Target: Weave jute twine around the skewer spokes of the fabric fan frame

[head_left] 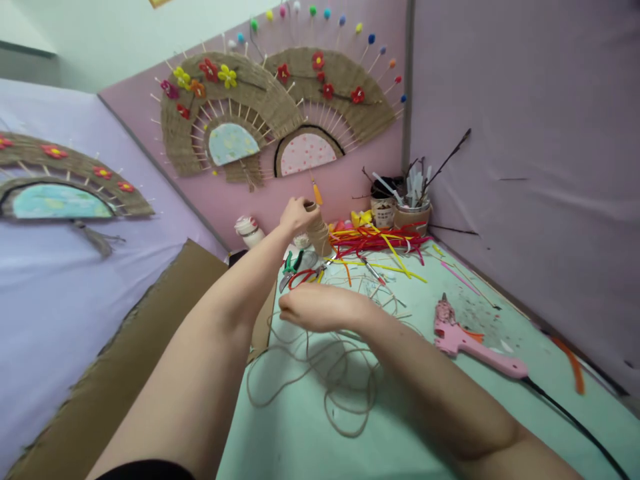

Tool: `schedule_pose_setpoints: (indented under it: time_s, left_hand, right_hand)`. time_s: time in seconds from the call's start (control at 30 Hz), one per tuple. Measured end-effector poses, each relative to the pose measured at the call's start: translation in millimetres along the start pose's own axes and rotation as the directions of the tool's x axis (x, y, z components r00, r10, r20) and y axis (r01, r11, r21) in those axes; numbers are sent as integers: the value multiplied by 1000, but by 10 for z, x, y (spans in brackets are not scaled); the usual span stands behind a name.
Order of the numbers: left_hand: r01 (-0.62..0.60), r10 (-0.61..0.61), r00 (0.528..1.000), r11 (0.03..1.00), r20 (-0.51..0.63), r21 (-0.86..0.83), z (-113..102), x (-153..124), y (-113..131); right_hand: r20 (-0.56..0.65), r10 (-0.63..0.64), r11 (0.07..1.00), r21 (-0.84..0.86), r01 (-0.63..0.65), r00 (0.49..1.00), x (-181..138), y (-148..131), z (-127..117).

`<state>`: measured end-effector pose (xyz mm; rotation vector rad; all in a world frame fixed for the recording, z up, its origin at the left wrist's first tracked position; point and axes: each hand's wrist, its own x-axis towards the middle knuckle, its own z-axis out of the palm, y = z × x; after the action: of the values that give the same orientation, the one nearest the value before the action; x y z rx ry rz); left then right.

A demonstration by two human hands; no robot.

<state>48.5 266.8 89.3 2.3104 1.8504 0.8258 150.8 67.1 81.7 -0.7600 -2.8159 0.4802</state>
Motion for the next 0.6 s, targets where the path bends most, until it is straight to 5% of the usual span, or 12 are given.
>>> schedule_pose_setpoints:
  time_s: [0.1, 0.17, 0.27, 0.33, 0.4, 0.47, 0.6]
  left_hand:
    - [39, -38, 992, 999, -116, 8, -100, -170, -29]
    - [95, -102, 986, 994, -129, -60, -195, -364, -76]
    - [187, -204, 974, 969, -94, -161, -361, -816, -183]
    - [273, -304, 947, 933, -106, -235, -445, -1212, -260]
    - [425, -454, 890, 804, 30, -416, -467, -1643, -322]
    - [516, -494, 852, 729, 176, -450, -404, -2050, -354]
    - [657, -533, 752, 555, 388, -511, -104, -2582, -313]
  right_hand:
    - [-145, 20, 997, 76, -9, 989, -80, 86, -93]
    - [-344, 110, 965, 261, -18, 932, -123, 164, -155]
    - [-595, 355, 769, 624, 137, 721, -158, 297, -234]
    - [-635, 514, 587, 751, 303, 577, -176, 384, -275]
    - [-604, 621, 449, 796, 406, 499, -199, 459, -306]
    - [-554, 667, 365, 826, 430, 498, -223, 511, -323]
    - [-471, 659, 297, 879, 373, 587, -231, 514, -305]
